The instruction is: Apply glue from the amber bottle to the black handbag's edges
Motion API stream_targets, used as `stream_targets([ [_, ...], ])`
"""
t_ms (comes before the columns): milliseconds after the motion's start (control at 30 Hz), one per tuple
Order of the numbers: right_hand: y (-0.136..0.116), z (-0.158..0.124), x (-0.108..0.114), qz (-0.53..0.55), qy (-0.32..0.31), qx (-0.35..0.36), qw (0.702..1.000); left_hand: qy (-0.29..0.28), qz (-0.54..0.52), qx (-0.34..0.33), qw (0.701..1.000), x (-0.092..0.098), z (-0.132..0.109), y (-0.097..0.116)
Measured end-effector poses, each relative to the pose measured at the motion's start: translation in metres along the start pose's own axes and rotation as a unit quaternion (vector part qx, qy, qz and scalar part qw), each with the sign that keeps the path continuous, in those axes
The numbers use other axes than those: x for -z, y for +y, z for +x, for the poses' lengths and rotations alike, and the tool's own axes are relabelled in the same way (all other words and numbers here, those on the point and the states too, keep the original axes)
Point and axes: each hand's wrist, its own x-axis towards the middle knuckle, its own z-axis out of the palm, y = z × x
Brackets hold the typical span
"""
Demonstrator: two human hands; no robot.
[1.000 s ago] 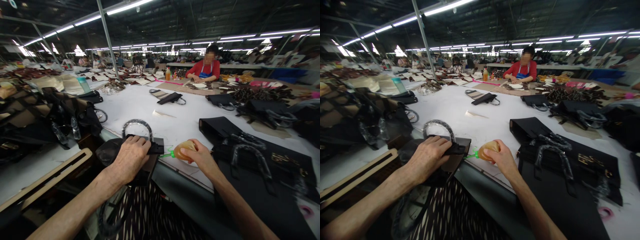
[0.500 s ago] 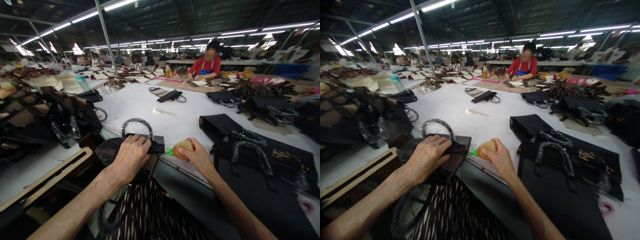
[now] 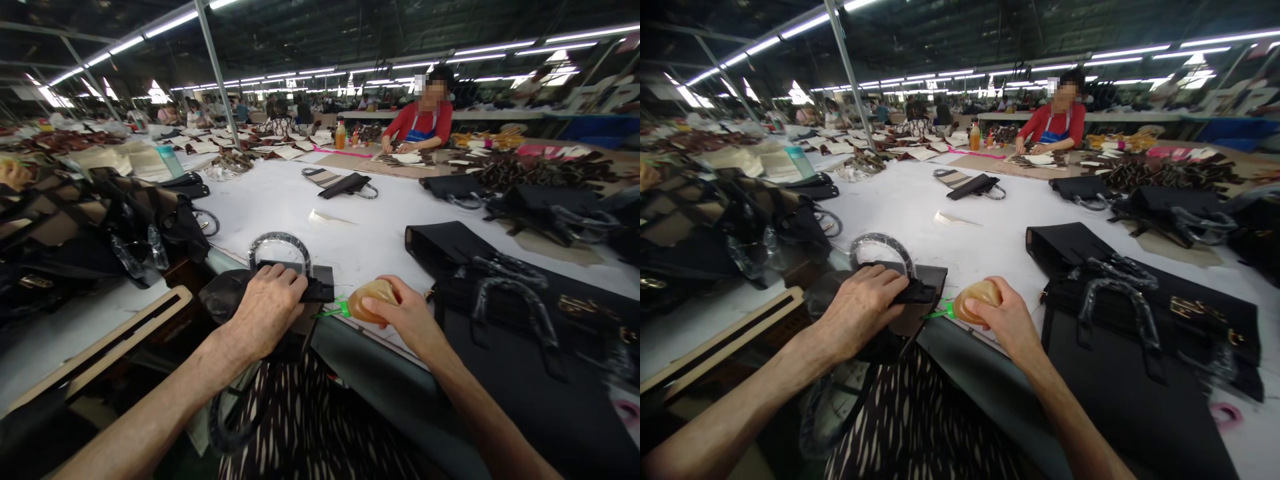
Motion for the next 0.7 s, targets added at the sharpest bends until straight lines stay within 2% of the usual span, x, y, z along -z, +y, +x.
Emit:
stream_targets([
  [700,-0.033,-0.037,0.001,-0.038,-0.037,-0.025,0.998,-0.010,0.015,0.000,1.000,0.000,0.000,0.000],
])
